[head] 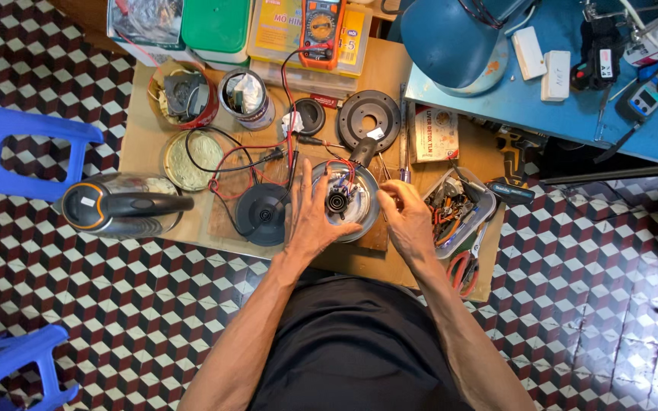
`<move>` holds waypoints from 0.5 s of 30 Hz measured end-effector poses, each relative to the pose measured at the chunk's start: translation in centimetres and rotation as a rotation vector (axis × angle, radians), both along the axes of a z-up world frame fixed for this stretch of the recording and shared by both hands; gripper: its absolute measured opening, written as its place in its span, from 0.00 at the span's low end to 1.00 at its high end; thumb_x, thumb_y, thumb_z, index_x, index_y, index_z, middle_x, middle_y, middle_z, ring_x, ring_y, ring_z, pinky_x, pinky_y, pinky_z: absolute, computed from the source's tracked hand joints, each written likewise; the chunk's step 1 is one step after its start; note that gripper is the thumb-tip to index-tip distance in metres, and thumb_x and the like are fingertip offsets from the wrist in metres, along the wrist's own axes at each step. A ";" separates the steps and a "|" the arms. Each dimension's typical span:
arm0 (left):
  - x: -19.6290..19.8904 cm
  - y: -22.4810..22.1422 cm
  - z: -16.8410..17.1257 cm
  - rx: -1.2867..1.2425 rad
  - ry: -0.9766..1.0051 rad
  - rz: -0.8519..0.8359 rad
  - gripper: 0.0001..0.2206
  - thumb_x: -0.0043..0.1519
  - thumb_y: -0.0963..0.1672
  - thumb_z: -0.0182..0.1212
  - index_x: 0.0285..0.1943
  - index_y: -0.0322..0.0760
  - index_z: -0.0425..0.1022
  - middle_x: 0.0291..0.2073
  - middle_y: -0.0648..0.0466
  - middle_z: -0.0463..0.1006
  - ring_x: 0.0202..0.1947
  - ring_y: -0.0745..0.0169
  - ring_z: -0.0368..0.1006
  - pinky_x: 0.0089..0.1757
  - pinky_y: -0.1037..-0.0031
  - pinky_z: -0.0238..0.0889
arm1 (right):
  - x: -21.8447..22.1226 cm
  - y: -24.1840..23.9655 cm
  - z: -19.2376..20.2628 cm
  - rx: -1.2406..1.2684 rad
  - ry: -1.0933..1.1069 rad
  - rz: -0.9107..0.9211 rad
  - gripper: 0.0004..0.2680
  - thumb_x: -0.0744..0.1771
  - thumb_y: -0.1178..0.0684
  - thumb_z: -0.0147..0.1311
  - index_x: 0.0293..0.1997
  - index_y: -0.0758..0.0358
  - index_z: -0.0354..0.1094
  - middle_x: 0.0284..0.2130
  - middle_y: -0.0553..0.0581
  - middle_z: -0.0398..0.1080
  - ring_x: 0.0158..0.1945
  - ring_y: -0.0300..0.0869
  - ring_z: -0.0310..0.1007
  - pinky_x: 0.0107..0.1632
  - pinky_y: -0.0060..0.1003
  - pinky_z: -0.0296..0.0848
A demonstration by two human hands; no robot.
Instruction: The person works on the base of an electric kettle, using pliers to strip and connect wires to the heating element. They retrieve a wire from a wall-mounted bag, cut it, and attach it to the kettle base, then continue adjusting and securing the connections.
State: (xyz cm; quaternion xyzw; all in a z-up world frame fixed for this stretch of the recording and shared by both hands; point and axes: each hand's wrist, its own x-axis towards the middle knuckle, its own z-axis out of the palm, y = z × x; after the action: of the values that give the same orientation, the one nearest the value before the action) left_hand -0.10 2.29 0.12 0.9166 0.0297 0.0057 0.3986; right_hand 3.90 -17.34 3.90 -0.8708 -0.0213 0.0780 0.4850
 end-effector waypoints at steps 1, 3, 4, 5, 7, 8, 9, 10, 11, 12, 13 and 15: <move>0.2 0.3 0.1 -0.002 0.007 -0.030 0.56 0.35 0.53 0.85 0.74 0.34 0.57 0.77 0.35 0.36 0.73 0.25 0.42 0.65 0.46 0.48 | 0.2 0.7 0.4 0.004 0.028 0.015 0.11 0.68 0.51 0.53 0.51 0.66 0.72 0.46 0.60 0.73 0.45 0.43 0.76 0.46 0.37 0.75; 0.9 1.0 0.5 0.007 0.033 -0.091 0.56 0.35 0.53 0.85 0.74 0.36 0.57 0.77 0.36 0.37 0.73 0.25 0.42 0.65 0.46 0.47 | 0.2 1.8 1.0 -0.043 0.039 -0.007 0.10 0.69 0.50 0.54 0.50 0.66 0.72 0.45 0.60 0.73 0.44 0.44 0.76 0.47 0.38 0.74; 1.2 1.3 0.6 0.020 0.057 -0.128 0.55 0.36 0.53 0.84 0.74 0.37 0.57 0.77 0.37 0.37 0.73 0.26 0.43 0.65 0.46 0.47 | 0.2 2.4 1.1 -0.065 0.048 -0.019 0.10 0.69 0.50 0.54 0.50 0.66 0.72 0.45 0.60 0.73 0.44 0.45 0.76 0.47 0.38 0.74; 1.4 1.7 0.8 0.033 0.081 -0.164 0.55 0.37 0.53 0.84 0.75 0.38 0.57 0.78 0.38 0.38 0.72 0.26 0.44 0.65 0.47 0.48 | 0.2 2.7 1.1 -0.036 0.043 -0.058 0.10 0.69 0.50 0.54 0.50 0.66 0.72 0.44 0.60 0.74 0.44 0.44 0.77 0.47 0.38 0.75; 1.4 2.2 0.9 0.036 0.084 -0.222 0.55 0.37 0.54 0.82 0.76 0.40 0.57 0.78 0.39 0.38 0.73 0.27 0.45 0.65 0.47 0.49 | -0.5 2.8 1.0 0.011 0.043 -0.144 0.09 0.69 0.51 0.53 0.48 0.66 0.73 0.43 0.59 0.74 0.44 0.44 0.77 0.47 0.38 0.75; 1.8 2.4 1.1 0.037 0.076 -0.253 0.55 0.37 0.54 0.82 0.76 0.41 0.57 0.78 0.39 0.39 0.74 0.28 0.45 0.64 0.46 0.49 | -0.5 2.9 0.9 0.004 0.043 -0.144 0.09 0.69 0.51 0.54 0.48 0.66 0.73 0.43 0.59 0.74 0.44 0.44 0.77 0.48 0.37 0.75; 2.0 2.6 1.3 0.020 0.085 -0.271 0.53 0.38 0.54 0.82 0.75 0.39 0.58 0.77 0.38 0.40 0.73 0.28 0.45 0.64 0.47 0.49 | -0.4 3.0 0.9 -0.003 0.044 -0.143 0.09 0.69 0.51 0.54 0.49 0.65 0.73 0.43 0.59 0.74 0.44 0.43 0.77 0.48 0.37 0.75; 2.1 3.0 1.5 0.004 0.094 -0.297 0.52 0.39 0.54 0.82 0.74 0.38 0.59 0.77 0.36 0.41 0.73 0.28 0.45 0.64 0.47 0.49 | -0.5 3.1 1.0 -0.010 0.044 -0.149 0.09 0.69 0.51 0.54 0.49 0.65 0.72 0.43 0.58 0.74 0.44 0.43 0.77 0.48 0.36 0.75; 2.3 3.3 1.7 -0.013 0.103 -0.322 0.50 0.40 0.55 0.81 0.72 0.37 0.60 0.76 0.35 0.42 0.72 0.28 0.45 0.63 0.47 0.49 | -0.5 3.3 1.0 -0.028 0.024 -0.158 0.09 0.68 0.52 0.55 0.48 0.66 0.72 0.42 0.59 0.74 0.43 0.43 0.77 0.48 0.36 0.75; 2.5 3.6 1.9 -0.035 0.047 -0.319 0.46 0.44 0.55 0.81 0.70 0.37 0.63 0.76 0.34 0.46 0.72 0.29 0.49 0.63 0.49 0.51 | -0.7 3.4 1.0 -0.048 0.007 -0.171 0.09 0.68 0.52 0.56 0.48 0.66 0.73 0.42 0.59 0.74 0.42 0.43 0.77 0.47 0.36 0.74; 2.7 3.9 2.0 -0.059 -0.008 -0.316 0.42 0.47 0.55 0.80 0.68 0.37 0.67 0.75 0.34 0.50 0.71 0.31 0.54 0.64 0.52 0.54 | -0.9 3.5 0.9 -0.069 -0.008 -0.183 0.09 0.67 0.53 0.57 0.47 0.66 0.73 0.42 0.59 0.74 0.40 0.43 0.77 0.47 0.36 0.74; 2.9 4.0 2.0 -0.157 -0.031 -0.261 0.33 0.52 0.54 0.77 0.63 0.37 0.72 0.73 0.33 0.58 0.69 0.35 0.63 0.61 0.57 0.61 | -1.6 3.4 0.7 -0.034 -0.011 -0.218 0.09 0.67 0.52 0.57 0.48 0.66 0.72 0.42 0.59 0.74 0.41 0.43 0.78 0.46 0.35 0.75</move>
State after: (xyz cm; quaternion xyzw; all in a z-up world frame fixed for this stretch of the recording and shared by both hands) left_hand 2.80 6.27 2.13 0.8784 -0.0955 -0.0341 0.4670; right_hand 2.27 -13.93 4.56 -0.8765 0.0723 0.0202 0.4755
